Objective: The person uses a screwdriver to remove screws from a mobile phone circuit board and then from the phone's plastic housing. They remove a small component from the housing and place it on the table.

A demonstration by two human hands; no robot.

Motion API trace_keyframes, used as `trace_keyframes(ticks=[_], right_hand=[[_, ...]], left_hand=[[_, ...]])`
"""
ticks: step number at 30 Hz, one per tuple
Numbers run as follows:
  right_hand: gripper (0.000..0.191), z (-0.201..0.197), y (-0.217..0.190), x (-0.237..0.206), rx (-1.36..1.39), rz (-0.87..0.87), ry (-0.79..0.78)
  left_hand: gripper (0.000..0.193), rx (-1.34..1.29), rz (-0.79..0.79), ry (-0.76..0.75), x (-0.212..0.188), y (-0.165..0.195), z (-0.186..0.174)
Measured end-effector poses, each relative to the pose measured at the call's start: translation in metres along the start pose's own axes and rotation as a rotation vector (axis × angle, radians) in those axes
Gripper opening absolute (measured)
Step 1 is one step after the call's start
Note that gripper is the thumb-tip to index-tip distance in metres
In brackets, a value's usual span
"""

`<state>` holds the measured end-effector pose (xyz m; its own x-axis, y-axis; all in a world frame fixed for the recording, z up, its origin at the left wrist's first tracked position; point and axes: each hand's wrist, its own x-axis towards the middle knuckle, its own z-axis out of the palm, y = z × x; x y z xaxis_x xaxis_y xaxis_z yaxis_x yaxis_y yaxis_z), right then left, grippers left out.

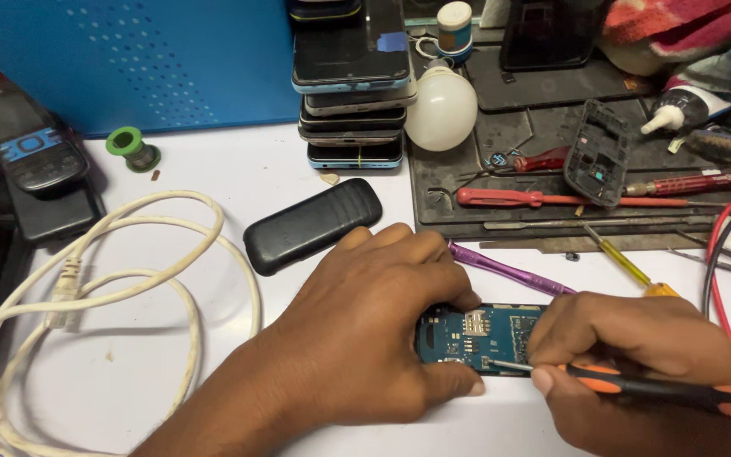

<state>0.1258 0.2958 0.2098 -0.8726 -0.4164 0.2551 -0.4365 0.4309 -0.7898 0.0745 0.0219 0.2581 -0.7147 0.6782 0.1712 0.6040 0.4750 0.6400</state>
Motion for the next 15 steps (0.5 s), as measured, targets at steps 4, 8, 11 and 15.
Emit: trace_keyframes(ticks=[4, 8, 11, 15], right_hand=[[0.020, -0.0053, 0.0038, -0.0024, -0.012, 0.138, -0.085], [0.022, -0.0054, 0.0057, -0.0023, -0.054, 0.247, -0.107], [0.018, -0.0071, 0.0050, 0.0017, -0.034, 0.167, -0.123], [0.015, -0.0065, 0.0021, 0.0043, -0.033, 0.148, -0.139]], left_hand=[[0.046, -0.032, -0.010, -0.007, 0.0003, -0.0008, 0.0006], [0.047, -0.035, -0.006, -0.001, -0.0005, -0.0009, 0.0012], [0.047, -0.038, -0.006, -0.001, -0.0006, -0.0010, 0.0009], [0.047, -0.038, -0.026, -0.021, 0.0005, -0.0008, 0.0000]])
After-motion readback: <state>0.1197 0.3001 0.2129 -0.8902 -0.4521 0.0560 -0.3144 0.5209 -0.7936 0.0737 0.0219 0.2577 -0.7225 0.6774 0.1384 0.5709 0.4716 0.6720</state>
